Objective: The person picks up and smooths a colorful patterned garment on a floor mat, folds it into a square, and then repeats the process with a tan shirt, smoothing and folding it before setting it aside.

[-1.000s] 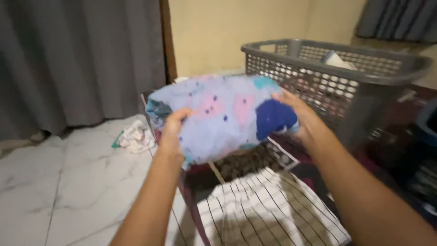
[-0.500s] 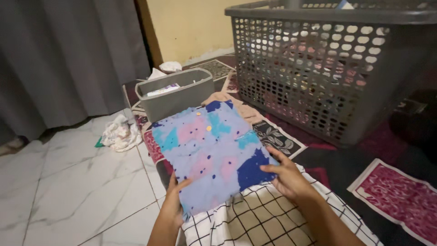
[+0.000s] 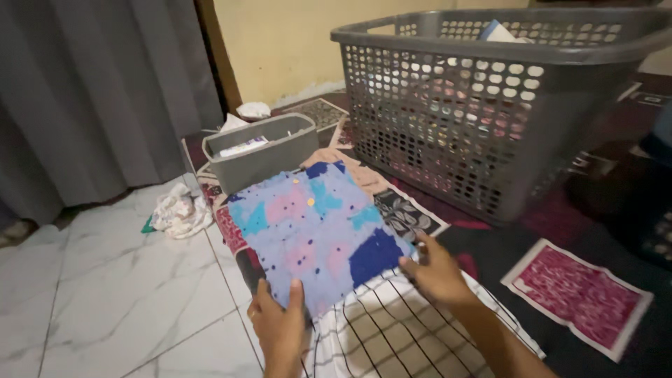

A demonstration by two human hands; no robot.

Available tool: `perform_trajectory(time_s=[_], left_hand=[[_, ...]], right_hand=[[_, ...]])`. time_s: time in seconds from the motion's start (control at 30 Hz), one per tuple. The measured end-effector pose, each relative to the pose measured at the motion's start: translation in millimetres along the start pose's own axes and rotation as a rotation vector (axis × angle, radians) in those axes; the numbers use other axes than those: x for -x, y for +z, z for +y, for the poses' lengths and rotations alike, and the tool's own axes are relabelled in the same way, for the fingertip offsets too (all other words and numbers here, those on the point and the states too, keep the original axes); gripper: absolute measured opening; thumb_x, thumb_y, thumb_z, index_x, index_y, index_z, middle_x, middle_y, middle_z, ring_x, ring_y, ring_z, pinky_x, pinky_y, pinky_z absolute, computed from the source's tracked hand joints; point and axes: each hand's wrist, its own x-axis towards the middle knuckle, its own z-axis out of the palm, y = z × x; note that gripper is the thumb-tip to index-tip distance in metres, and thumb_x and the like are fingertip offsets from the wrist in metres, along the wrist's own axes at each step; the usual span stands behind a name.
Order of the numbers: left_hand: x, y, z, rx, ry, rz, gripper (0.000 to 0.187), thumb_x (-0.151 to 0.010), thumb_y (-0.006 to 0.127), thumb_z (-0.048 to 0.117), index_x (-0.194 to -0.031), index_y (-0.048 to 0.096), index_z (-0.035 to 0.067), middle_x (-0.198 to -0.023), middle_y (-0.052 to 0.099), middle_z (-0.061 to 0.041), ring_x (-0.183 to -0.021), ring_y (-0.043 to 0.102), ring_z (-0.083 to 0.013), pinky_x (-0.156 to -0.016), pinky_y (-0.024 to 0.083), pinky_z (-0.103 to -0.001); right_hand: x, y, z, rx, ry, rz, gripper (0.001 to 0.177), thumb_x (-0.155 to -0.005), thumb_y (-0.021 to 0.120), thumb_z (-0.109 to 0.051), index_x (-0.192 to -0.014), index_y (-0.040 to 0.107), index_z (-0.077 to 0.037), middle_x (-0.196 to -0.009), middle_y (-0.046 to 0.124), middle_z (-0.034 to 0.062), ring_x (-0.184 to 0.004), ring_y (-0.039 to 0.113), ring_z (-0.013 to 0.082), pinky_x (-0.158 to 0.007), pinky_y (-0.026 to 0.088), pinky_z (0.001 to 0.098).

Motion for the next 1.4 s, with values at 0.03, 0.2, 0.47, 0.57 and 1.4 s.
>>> perform_trajectory(time_s=[0.03, 0.2, 0.47, 0.57, 1.4], left_hand=[[15.3, -0.3, -6.1, -0.032, 0.002, 0.067, 0.092, -0.086, 0.074, 0.044, -0.156, 0.030, 0.005, -0.152, 0.034, -0.029, -0.136, 0.041, -0.0421, -0.112, 0.036, -0.046], [97.7, -11.0, -17.0, -0.149, -0.080, 0.046, 0.111, -0.073, 0.085, 0.043, -0.155, 0.024, -0.001, -0.145, 0.044, -0.029, -0.140, 0.038, -0.0433, -0.117, 0.031, -0.047], [167.4, -22.7, -9.0, -0.016, 0.194, -0.137, 0.101, -0.081, 0.080, 0.023, -0.153, 0.015, -0.005, -0.157, 0.031, -0.033, -0.143, 0.036, -0.0441, -0.113, 0.033, -0.043], [178.2, -21.7, -14.6, 0.021, 0.146, -0.189, 0.099, -0.080, 0.075, 0.019, -0.156, 0.016, -0.002, -0.153, 0.039, -0.030, -0.140, 0.045, -0.0420, -0.111, 0.039, -0.040], [389.0, 23.1, 299.1, 0.088, 0.866, -0.621, 0.054, -0.086, 0.071, 0.043, -0.131, 0.064, 0.016, -0.145, 0.054, -0.011, -0.136, 0.048, -0.0322, -0.109, 0.040, -0.050]], right_hand=[[5.2, -11.6, 6.2, 0.201, 0.013, -0.036, 0.068, -0.083, 0.077, -0.037, -0.142, 0.054, -0.012, -0.131, 0.068, 0.0210, -0.102, 0.067, 0.0237, -0.086, 0.055, 0.0384], [78.9, -45.7, 11.8, 0.883, 0.227, 0.060, 0.084, -0.082, 0.068, -0.071, -0.145, 0.046, -0.019, -0.136, 0.047, 0.0249, -0.118, 0.049, 0.0440, -0.094, 0.042, 0.0585], [144.9, -72.7, -19.4, 0.838, 0.154, 0.058, 0.063, -0.094, 0.054, -0.064, -0.130, 0.059, -0.012, -0.115, 0.070, 0.0253, -0.103, 0.068, 0.0451, -0.085, 0.055, 0.0551], [148.0, -91.5, -31.7, 0.840, 0.194, 0.007, 0.057, -0.096, 0.054, -0.061, -0.120, 0.062, -0.010, -0.108, 0.075, 0.0205, -0.103, 0.071, 0.0417, -0.086, 0.056, 0.0536], [373.2, -419.9, -75.9, 0.632, -0.203, 0.512, 0.061, -0.087, 0.073, -0.045, -0.134, 0.061, -0.008, -0.141, 0.051, 0.0210, -0.129, 0.054, 0.0376, -0.105, 0.046, 0.0410]])
